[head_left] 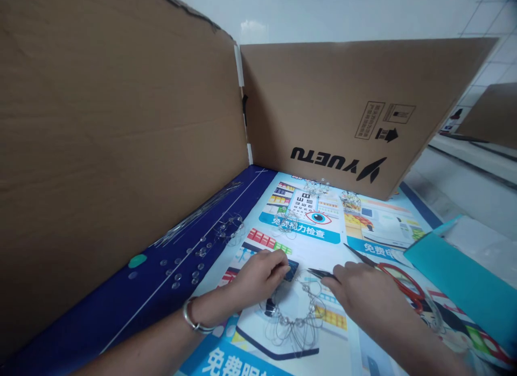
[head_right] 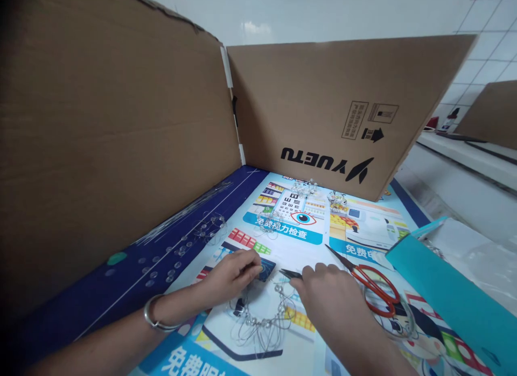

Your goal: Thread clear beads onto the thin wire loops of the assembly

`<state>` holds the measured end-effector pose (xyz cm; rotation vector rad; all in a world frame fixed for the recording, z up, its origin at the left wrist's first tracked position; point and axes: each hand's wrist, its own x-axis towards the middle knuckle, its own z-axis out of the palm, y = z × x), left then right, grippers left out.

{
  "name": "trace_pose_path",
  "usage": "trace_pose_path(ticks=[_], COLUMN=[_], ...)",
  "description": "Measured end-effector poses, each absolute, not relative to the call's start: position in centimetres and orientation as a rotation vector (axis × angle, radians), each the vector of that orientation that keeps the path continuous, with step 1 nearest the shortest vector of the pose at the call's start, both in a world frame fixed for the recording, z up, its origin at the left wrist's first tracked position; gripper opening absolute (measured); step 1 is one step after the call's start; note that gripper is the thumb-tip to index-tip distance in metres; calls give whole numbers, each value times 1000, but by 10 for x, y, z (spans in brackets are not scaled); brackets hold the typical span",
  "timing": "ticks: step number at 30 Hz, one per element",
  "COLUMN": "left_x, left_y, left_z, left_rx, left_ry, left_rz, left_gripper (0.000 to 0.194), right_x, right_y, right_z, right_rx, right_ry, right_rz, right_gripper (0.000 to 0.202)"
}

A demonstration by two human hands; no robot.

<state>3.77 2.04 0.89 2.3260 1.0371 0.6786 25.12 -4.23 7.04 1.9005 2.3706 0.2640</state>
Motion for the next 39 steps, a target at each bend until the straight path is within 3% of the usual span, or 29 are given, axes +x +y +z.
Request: trace_pose_path(ticks=[15, 27, 39], left_x=[38, 39, 38], left_y=[22, 26, 23], left_z=[9, 9, 11], left_rx=[2270, 2351, 2326], left_ry=[1060, 858, 842], left_rz=[701, 853, 772], left_gripper=[12, 15, 15], right_x=[249, 239, 241], right_y=[-44, -42, -40], right_z=[68, 51, 45], right_rx=[1806, 1751, 1674], right_ry=[2341, 2457, 2572], right_rz=[110, 235, 331], right_gripper=[35, 27, 26])
